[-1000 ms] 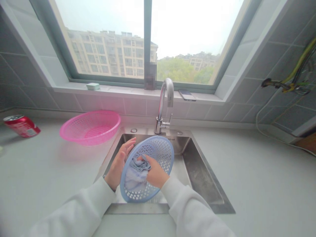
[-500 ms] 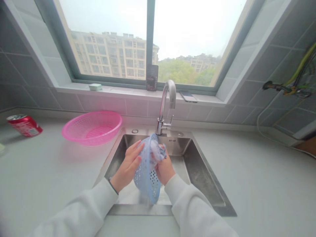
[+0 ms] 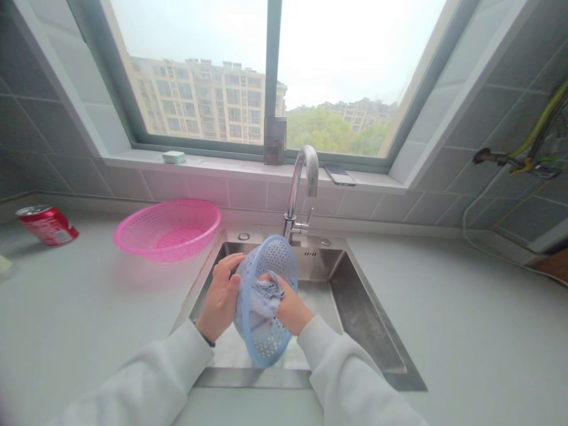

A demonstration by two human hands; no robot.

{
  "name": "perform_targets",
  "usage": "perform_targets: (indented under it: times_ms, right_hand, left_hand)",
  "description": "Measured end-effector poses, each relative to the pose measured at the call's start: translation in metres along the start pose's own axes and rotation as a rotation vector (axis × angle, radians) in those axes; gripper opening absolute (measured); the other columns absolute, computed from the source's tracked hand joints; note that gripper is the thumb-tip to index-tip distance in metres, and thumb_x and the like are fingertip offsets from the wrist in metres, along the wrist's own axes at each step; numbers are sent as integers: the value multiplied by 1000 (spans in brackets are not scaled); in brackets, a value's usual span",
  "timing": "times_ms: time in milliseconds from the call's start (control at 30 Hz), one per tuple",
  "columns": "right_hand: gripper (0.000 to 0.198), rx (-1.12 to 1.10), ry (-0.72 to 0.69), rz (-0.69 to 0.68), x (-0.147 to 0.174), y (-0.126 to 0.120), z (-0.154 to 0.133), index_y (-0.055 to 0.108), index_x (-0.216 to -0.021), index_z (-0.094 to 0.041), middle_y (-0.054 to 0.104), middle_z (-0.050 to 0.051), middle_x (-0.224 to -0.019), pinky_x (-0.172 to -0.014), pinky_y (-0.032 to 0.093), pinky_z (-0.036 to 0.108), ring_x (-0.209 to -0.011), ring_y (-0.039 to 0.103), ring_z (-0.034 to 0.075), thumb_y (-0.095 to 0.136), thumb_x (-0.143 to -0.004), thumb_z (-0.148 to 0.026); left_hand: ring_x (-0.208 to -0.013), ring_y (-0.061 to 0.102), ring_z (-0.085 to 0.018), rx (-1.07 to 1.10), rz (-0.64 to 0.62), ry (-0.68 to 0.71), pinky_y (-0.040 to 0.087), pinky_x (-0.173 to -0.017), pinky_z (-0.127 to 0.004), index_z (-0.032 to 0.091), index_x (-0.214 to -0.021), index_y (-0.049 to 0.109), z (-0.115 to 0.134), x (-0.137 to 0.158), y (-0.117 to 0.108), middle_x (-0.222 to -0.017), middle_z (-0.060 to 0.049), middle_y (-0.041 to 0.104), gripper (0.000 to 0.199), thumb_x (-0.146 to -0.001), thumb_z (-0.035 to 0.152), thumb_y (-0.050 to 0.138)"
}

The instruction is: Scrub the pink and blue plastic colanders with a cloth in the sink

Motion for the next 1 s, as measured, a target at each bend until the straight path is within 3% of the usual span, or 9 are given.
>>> perform_targets:
  times_ms: [100,167,300,433,633,733,867,933,1000]
  right_hand:
    - [36,0,-21,59,0,3,-1,65,-85,-24,66,-2,-81,-80,50,33,-77,59,17,92,-66,-40]
    - [38,-59,-34,110,-1,4,3,64,-86,-25,67,-2,-81,-80,50,34,-78,60,18,92,-67,-42]
    - [44,-146,-64,192,-5,3,13,65,-95,-27,71,-1,-88,-83,51,35,-82,64,19,94,-65,-43]
    - [46,-120,-83,173,-6,3,11,65,-93,-26,71,-1,-89,-86,52,35,-85,65,20,95,-63,-42]
    - [40,66,-59,14,-1,5,3,65,-90,-24,69,-2,-84,-88,51,35,-80,63,17,92,-61,-28]
    - [38,74,-31,-35,1,7,7,65,-92,-23,70,-2,-85,-86,51,34,-79,64,17,88,-61,-23]
    - [38,12,-17,19,2,11,7,64,-89,-23,69,-3,-81,-84,52,34,-75,64,16,89,-61,-24]
    - [38,4,-31,77,2,11,5,64,-87,-23,69,-3,-80,-85,53,35,-77,64,17,91,-60,-27]
    - [39,6,-53,143,0,9,5,65,-88,-24,70,-1,-84,-87,53,36,-81,65,18,92,-61,-31]
  left_hand:
    - [-125,61,-30,-1,7,-28,42,-115,-52,22,-114,73,2,-1,1,-126,-12,71,51,-105,58,37]
    - [-130,61,-30,45,-67,-84,42,-117,-52,21,-123,71,2,0,4,-134,-14,69,51,-105,56,38]
    - [-152,42,-31,139,-190,-164,29,-128,-51,22,-149,53,4,8,13,-162,-12,48,58,-104,56,41]
    - [-157,32,-30,203,-178,-132,21,-131,-51,25,-154,48,7,13,13,-168,-9,38,60,-104,58,42]
    - [-152,40,-34,279,-172,-98,27,-128,-53,25,-152,49,5,8,3,-165,-12,43,65,-101,64,43]
    - [-150,42,-33,187,-73,-66,30,-125,-54,24,-147,53,4,4,-1,-162,-13,46,60,-102,62,42]
    - [-126,60,-30,14,77,1,41,-115,-53,21,-111,73,6,-1,-3,-126,-13,70,52,-105,57,36]
    - [-116,65,-28,12,35,-12,47,-109,-51,20,-101,75,7,-1,-2,-114,-12,74,52,-106,52,35]
    - [-120,65,-29,50,-68,-54,46,-110,-50,20,-112,74,7,0,0,-123,-13,73,45,-105,49,40]
Point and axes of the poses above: each hand's wrist, its own x-axis away from the middle knuckle, its own y-axis out of the palm, z = x × y, the point moved 1 cm from there along -x, towards the middle knuckle
